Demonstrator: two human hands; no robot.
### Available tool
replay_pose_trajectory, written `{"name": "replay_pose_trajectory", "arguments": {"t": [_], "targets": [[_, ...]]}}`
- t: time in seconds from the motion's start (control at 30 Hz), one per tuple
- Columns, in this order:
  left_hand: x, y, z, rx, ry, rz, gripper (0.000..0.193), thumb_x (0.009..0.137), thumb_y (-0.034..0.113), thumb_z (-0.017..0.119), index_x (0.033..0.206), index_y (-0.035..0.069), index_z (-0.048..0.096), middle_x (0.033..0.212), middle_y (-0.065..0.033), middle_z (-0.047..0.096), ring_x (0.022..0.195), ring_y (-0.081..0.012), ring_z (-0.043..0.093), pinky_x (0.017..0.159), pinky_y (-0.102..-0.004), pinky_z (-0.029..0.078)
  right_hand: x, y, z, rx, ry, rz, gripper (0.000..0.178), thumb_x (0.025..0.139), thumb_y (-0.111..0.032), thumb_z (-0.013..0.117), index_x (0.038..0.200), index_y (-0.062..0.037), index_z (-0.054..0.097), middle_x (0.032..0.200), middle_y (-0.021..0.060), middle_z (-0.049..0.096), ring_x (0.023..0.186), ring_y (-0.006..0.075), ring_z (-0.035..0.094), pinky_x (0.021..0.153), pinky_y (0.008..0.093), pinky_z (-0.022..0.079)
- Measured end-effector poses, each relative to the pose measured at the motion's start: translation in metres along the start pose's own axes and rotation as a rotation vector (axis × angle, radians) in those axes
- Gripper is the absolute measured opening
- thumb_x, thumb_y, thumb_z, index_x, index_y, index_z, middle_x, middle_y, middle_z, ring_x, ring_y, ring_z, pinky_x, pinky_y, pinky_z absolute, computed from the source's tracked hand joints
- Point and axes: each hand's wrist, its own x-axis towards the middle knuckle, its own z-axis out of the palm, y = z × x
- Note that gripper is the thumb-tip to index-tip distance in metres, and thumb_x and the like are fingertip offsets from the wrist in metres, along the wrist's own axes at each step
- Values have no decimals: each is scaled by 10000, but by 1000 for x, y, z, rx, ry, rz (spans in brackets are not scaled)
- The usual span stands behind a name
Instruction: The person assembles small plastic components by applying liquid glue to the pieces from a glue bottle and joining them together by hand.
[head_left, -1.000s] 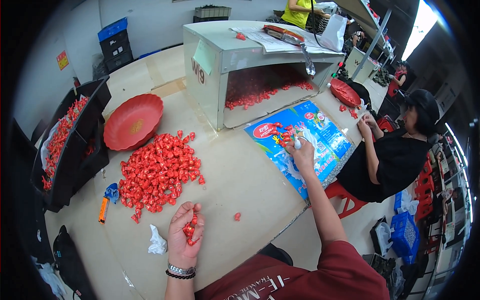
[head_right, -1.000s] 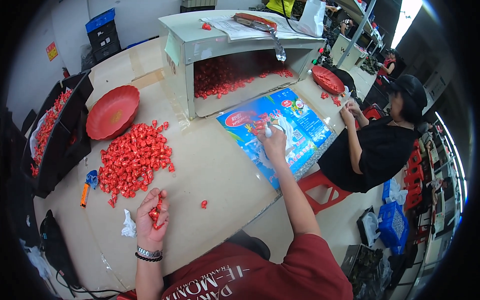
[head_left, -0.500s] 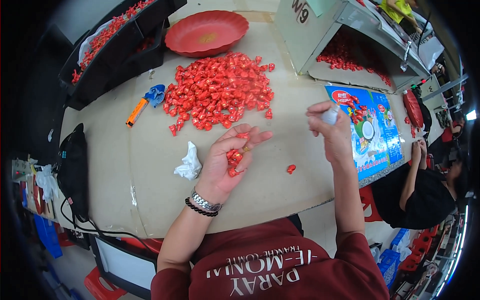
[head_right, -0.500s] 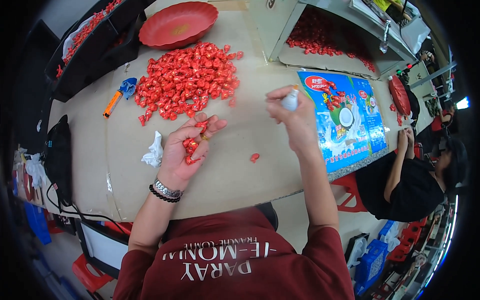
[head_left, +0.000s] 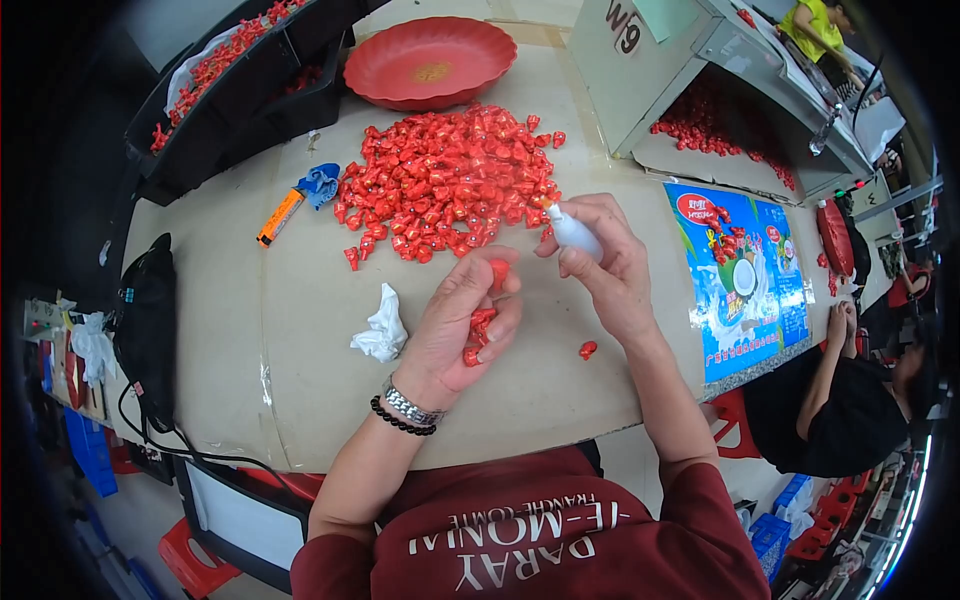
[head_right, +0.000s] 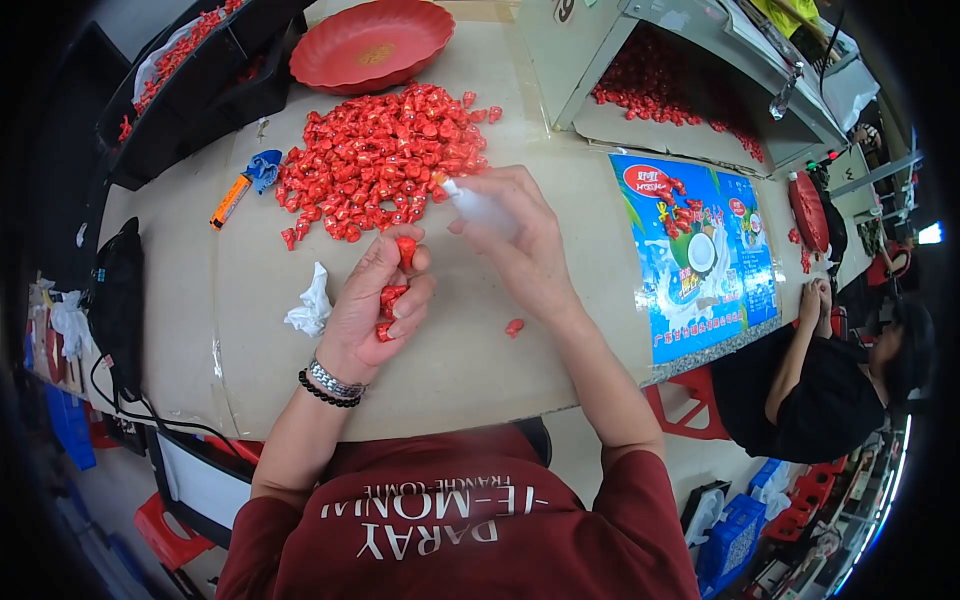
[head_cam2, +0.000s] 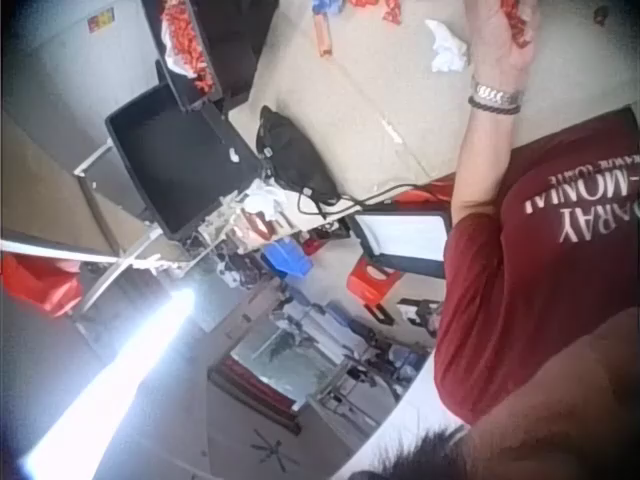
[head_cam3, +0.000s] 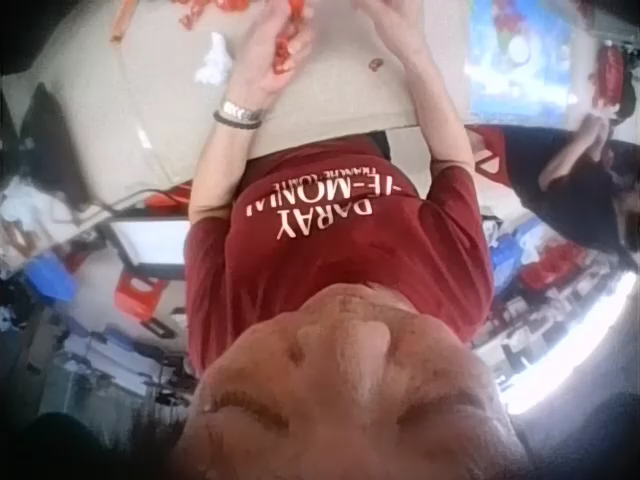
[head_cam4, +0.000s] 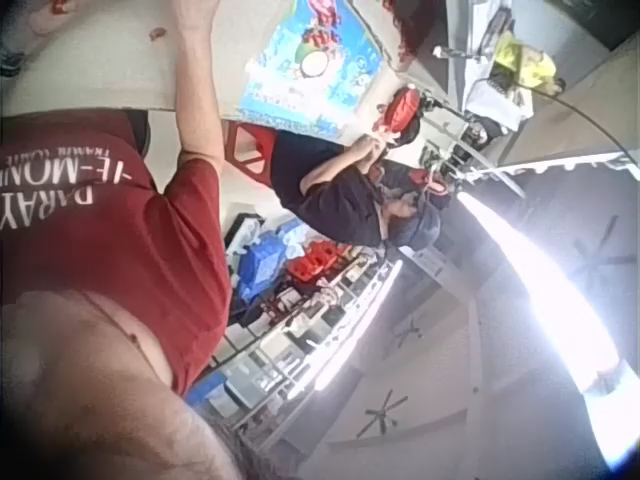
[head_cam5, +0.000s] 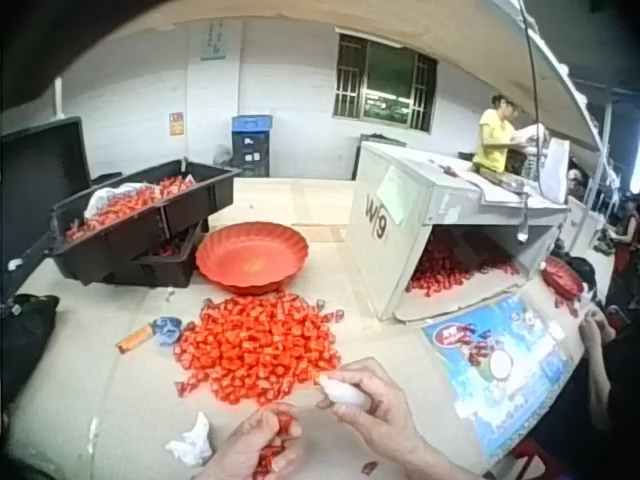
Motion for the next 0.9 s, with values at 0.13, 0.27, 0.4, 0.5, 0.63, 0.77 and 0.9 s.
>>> {"name": "replay_pose_trajectory", "arguments": {"t": [0.13, 0.27, 0.4, 0.5, 0.63, 0.77, 0.9], "targets": [[-1, 2, 2, 54, 19, 6, 289, 977, 309, 487, 1140, 74, 529, 939, -67, 570, 516, -106, 416, 340, -207, 334, -8, 1, 0, 108, 90, 36, 333, 803, -14, 679, 1103, -18, 535, 1058, 128, 617, 868, 204, 662, 648, 254, 512], [1, 2, -2, 52, 12, 20, 273, 979, 330, 478, 1063, 78, 539, 903, -56, 546, 519, -100, 416, 339, -207, 327, -9, 6, -5, 190, 116, -112, 268, 787, -8, 691, 1004, -30, 536, 993, 164, 661, 865, 214, 674, 651, 255, 519], [2, 0, -2, 23, -2, 21, 245, 977, 317, 492, 991, 80, 553, 826, -39, 560, 516, -99, 446, 346, -208, 311, -11, -1, -7, 200, 167, -246, 254, 805, -87, 709, 967, -59, 516, 986, 194, 654, 720, 134, 622, 572, 225, 470], [1, -2, -1, 45, 62, -1, 307, 982, 373, 459, 950, 75, 524, 820, -35, 500, 516, -99, 414, 337, -211, 318, -16, 0, -4, 201, 193, -305, 280, 821, -171, 719, 978, -68, 512, 968, 199, 652, 643, 93, 560, 536, 213, 434], [1, -5, -1, 66, 63, -36, 300, 981, 373, 465, 943, 81, 524, 799, -34, 498, 516, -99, 413, 340, -210, 310, -24, -2, 0, 106, 197, -372, 300, 833, -232, 718, 968, -64, 510, 956, 199, 651, 686, 97, 570, 567, 217, 443], [1, -5, 0, 58, 63, -49, 275, 985, 345, 470, 943, 79, 523, 777, -35, 494, 515, -96, 409, 341, -209, 305, -23, 5, -3, 61, 129, -491, 242, 820, -78, 705, 981, -18, 534, 962, 179, 659, 791, 164, 619, 668, 255, 490], [1, -5, -2, 34, 30, -64, 254, 989, 320, 468, 946, 76, 521, 763, -36, 489, 515, -91, 403, 339, -204, 299, -25, 3, -2, 14, 89, -491, 226, 798, -90, 728, 944, -11, 574, 928, 169, 669, 756, 168, 630, 619, 260, 489]]}}
